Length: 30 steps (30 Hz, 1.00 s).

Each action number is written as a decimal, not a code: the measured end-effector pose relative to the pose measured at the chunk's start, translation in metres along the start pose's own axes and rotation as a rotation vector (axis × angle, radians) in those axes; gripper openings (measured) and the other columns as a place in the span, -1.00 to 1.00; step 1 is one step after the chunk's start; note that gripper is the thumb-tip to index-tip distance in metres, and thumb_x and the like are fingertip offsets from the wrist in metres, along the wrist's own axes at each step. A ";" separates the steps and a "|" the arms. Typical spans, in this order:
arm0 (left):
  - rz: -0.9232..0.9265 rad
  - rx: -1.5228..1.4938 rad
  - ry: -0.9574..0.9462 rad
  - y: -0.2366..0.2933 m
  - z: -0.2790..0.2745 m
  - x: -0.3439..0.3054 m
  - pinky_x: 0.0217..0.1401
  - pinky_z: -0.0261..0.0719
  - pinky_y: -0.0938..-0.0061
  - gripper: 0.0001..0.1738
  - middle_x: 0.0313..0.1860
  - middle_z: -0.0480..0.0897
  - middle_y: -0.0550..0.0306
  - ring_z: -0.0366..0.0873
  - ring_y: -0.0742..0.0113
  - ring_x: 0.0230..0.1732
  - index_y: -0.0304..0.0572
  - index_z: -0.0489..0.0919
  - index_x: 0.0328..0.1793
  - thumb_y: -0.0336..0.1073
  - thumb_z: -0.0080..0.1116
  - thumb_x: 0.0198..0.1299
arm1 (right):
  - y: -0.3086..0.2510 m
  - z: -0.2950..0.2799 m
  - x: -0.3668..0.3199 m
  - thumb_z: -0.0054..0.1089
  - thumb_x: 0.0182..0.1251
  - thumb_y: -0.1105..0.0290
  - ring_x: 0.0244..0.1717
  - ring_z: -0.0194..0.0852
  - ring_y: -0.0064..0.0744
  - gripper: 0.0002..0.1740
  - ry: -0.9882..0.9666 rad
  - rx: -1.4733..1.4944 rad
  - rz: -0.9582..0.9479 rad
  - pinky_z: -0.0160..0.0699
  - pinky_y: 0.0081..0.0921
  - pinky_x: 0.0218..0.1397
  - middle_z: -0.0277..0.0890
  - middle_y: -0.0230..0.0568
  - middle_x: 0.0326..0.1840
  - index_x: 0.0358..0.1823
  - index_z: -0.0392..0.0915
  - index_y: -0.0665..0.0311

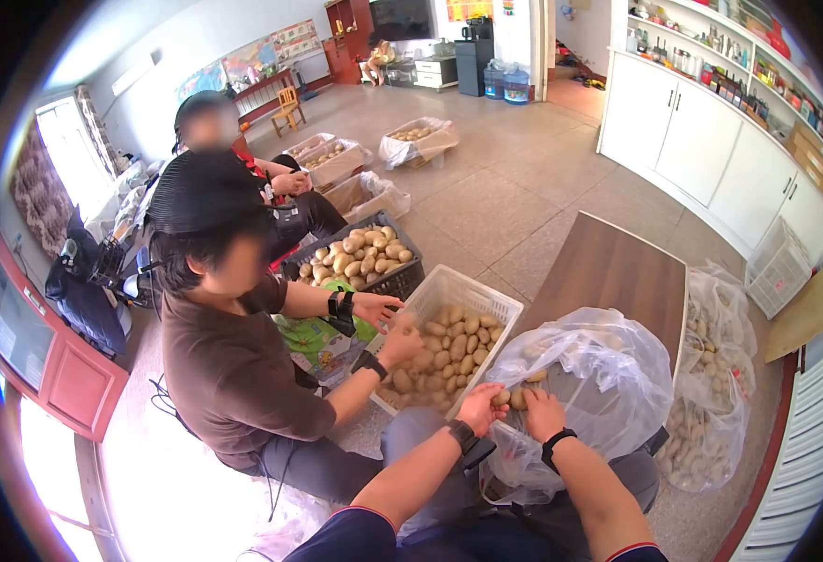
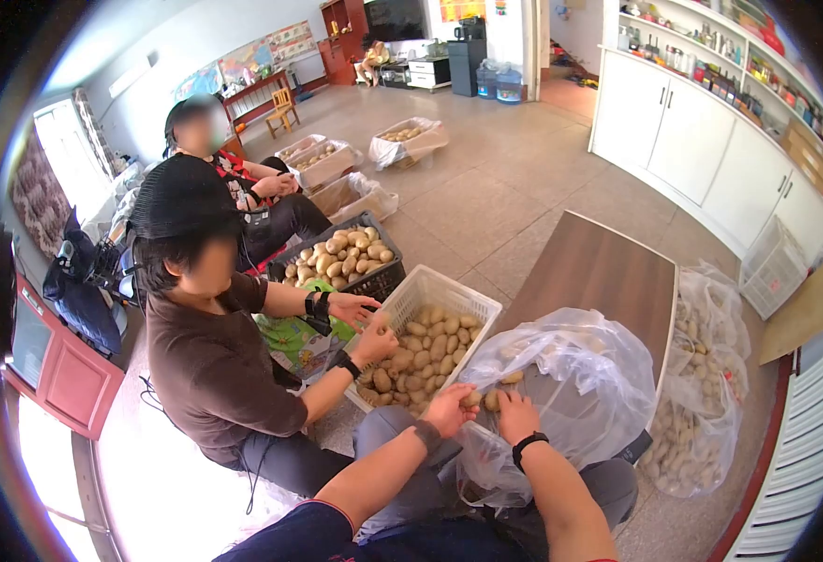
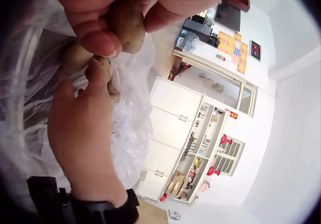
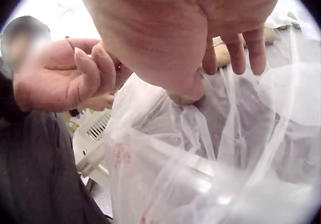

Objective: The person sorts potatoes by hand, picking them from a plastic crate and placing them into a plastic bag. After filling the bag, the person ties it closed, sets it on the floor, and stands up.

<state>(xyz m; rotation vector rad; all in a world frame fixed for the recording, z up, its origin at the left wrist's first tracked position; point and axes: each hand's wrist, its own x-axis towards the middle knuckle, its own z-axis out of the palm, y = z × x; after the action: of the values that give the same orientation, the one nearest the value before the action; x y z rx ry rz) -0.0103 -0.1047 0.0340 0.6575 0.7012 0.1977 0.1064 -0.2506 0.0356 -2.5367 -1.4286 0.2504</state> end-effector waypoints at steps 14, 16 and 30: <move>0.110 -0.056 0.081 0.005 -0.011 0.012 -0.35 0.56 0.38 -0.75 -0.22 0.57 0.09 0.56 0.25 -0.36 -0.16 0.50 0.12 -0.27 -0.04 0.42 | -0.020 0.003 0.000 0.00 0.27 0.43 0.04 0.48 0.04 -0.68 -0.067 -0.050 -0.093 0.57 -0.13 0.05 0.38 -0.23 0.27 0.05 0.54 0.10; 0.206 -0.107 0.181 0.004 -0.018 0.021 -0.40 0.59 0.39 -0.77 -0.21 0.58 0.12 0.56 0.25 -0.41 -0.14 0.49 0.10 -0.29 -0.01 0.39 | -0.015 0.004 -0.005 0.01 0.26 0.43 0.05 0.47 0.04 -0.70 -0.037 -0.022 -0.104 0.56 -0.14 0.06 0.39 -0.21 0.25 0.01 0.55 0.12; 0.416 0.251 0.499 -0.015 -0.065 0.052 -0.13 0.59 0.31 -0.79 -0.17 0.58 -0.02 0.55 0.09 -0.15 -0.19 0.52 0.00 -0.43 0.09 0.24 | 0.026 0.022 -0.045 0.13 0.02 0.53 0.05 0.41 0.13 -0.64 0.171 0.187 -0.020 0.44 -0.11 0.14 0.47 0.01 0.06 -0.07 0.56 0.26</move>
<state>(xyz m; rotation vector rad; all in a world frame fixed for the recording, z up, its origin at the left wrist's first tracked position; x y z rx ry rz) -0.0142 -0.0641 -0.0405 1.0082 1.0721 0.6823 0.0992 -0.3005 0.0092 -2.3318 -1.3011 0.1515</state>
